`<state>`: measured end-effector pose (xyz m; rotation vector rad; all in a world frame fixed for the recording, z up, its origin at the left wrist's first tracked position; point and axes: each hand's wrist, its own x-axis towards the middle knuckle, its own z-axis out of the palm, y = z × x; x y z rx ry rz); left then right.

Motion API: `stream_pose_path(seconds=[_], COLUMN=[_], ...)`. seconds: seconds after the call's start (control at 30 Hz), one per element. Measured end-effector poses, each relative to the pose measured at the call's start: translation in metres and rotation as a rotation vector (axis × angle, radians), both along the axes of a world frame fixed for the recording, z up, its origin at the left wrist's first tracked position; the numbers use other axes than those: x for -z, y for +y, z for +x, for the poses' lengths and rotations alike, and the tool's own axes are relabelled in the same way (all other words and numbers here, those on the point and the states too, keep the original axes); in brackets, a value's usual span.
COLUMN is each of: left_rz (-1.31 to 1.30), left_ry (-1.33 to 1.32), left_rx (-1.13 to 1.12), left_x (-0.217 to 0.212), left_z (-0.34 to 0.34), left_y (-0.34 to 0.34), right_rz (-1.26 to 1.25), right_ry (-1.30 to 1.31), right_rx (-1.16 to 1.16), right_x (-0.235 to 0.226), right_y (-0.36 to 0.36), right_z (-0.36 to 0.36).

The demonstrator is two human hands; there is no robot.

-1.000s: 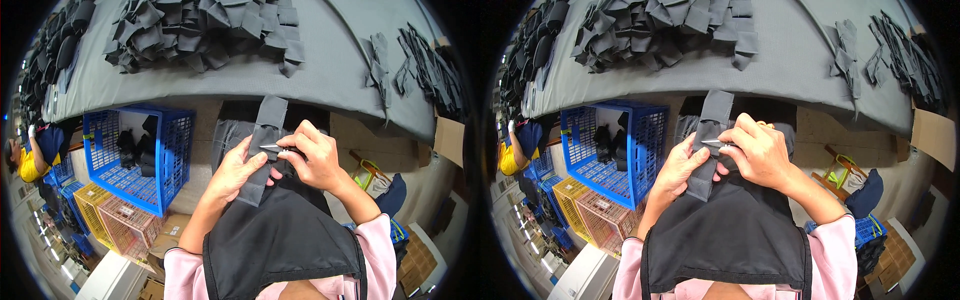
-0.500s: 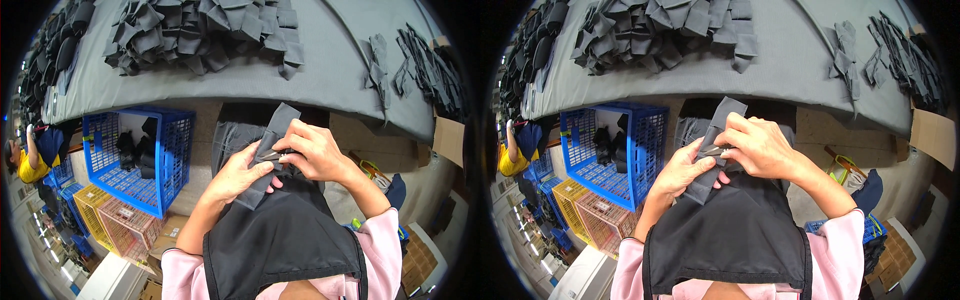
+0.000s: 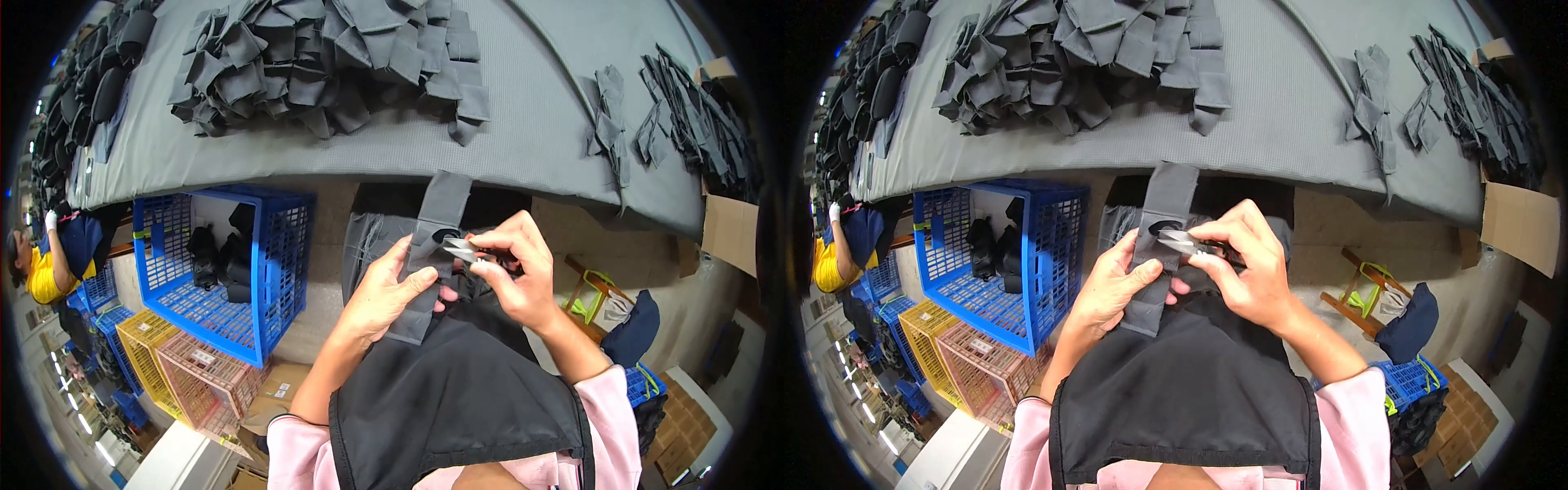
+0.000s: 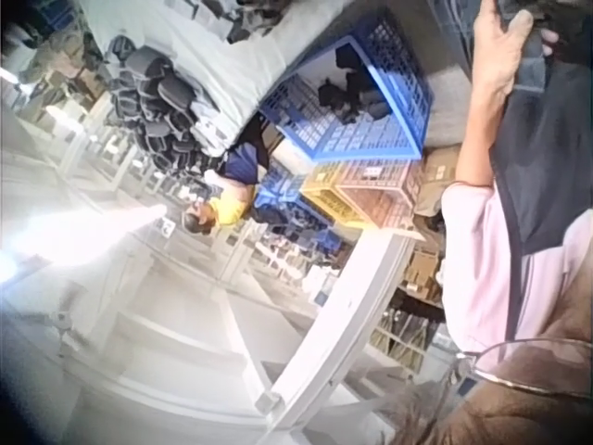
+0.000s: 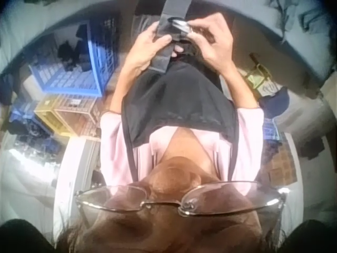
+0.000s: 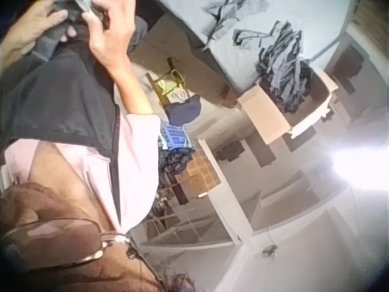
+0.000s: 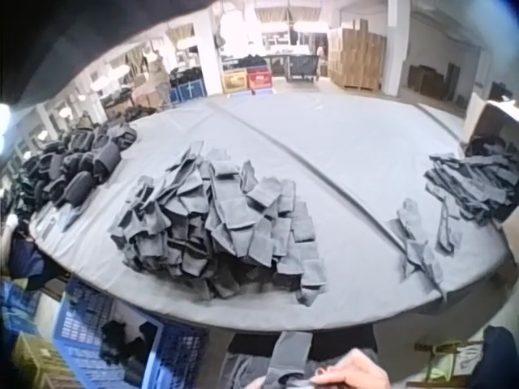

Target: Trimming and cleaning excess material from small black fabric components using scissors in a manufacturing environment.

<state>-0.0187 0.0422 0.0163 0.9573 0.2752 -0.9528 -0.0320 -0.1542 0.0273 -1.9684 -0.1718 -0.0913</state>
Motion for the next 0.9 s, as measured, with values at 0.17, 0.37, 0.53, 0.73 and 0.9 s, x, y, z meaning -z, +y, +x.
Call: stream_pose_path(seconds=[0.17,0.37,0.53,0.73,0.9], left_rz=[0.018,-0.071,-0.096,-0.040,-0.029], left_ry=[-0.016,-0.004,0.095,0.028,-0.090], left_rx=[-0.149,-0.279,-0.362,-0.338,-0.316], left_x=[0.004,0.003,-0.003,0.002,0.005], left_z=[-0.002,-0.003,-0.002,0.003,0.000], left_y=[-0.003,-0.007,-0.008,-0.015,-0.015], right_rz=[-0.056,-0.075,-0.156,-0.186,0.243], right_ry=[0.007,-0.306,-0.389,-0.405,0.010], right_rx=[-0.030,0.002,-0.019,-0.037,-0.146], right_x=[0.010,0.034,0.047,0.046,0.015], right_y=[0.017,0.031,0.030,0.030,0.020], right_z=[-0.012,-0.005,-0.003,-0.002,-0.017])
